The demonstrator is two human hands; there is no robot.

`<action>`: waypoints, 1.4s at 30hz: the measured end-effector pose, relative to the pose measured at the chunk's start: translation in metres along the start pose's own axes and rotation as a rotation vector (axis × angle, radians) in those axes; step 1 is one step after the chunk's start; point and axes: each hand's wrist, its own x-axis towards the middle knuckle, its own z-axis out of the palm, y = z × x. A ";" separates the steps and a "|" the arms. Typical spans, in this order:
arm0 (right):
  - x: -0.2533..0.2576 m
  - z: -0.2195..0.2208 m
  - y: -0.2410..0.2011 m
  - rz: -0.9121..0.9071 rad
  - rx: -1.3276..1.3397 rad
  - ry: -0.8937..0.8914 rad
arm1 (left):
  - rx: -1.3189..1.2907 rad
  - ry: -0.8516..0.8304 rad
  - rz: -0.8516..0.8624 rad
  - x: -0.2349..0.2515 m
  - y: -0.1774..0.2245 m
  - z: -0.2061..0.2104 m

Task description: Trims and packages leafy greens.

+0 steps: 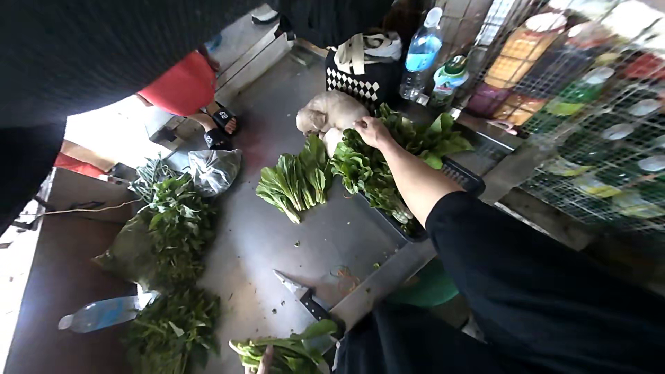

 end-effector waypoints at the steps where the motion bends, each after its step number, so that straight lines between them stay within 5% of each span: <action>1: -0.001 0.001 0.000 -0.004 -0.013 0.012 | 0.000 -0.002 0.003 0.001 0.000 -0.001; 9: -0.059 0.010 -0.009 -0.223 -0.056 0.353 | -0.039 -0.006 0.008 0.011 0.004 0.001; 13: -0.137 0.027 -0.049 -0.380 0.054 0.254 | 0.022 -0.036 -0.078 0.028 0.019 -0.002; 21: -0.362 0.159 -0.101 -0.356 0.402 -0.736 | 0.113 -0.262 -0.130 0.056 0.036 -0.020; 24: -0.420 0.199 -0.120 -0.326 0.364 -0.915 | 0.083 -0.341 -0.138 0.063 0.033 -0.040; 34: -0.494 0.258 -0.136 -0.202 0.212 -0.588 | 0.067 -0.395 -0.210 0.067 0.004 -0.102; 42: -0.512 0.278 -0.155 -0.122 0.117 -0.725 | -0.007 -0.455 -0.144 0.067 -0.013 -0.121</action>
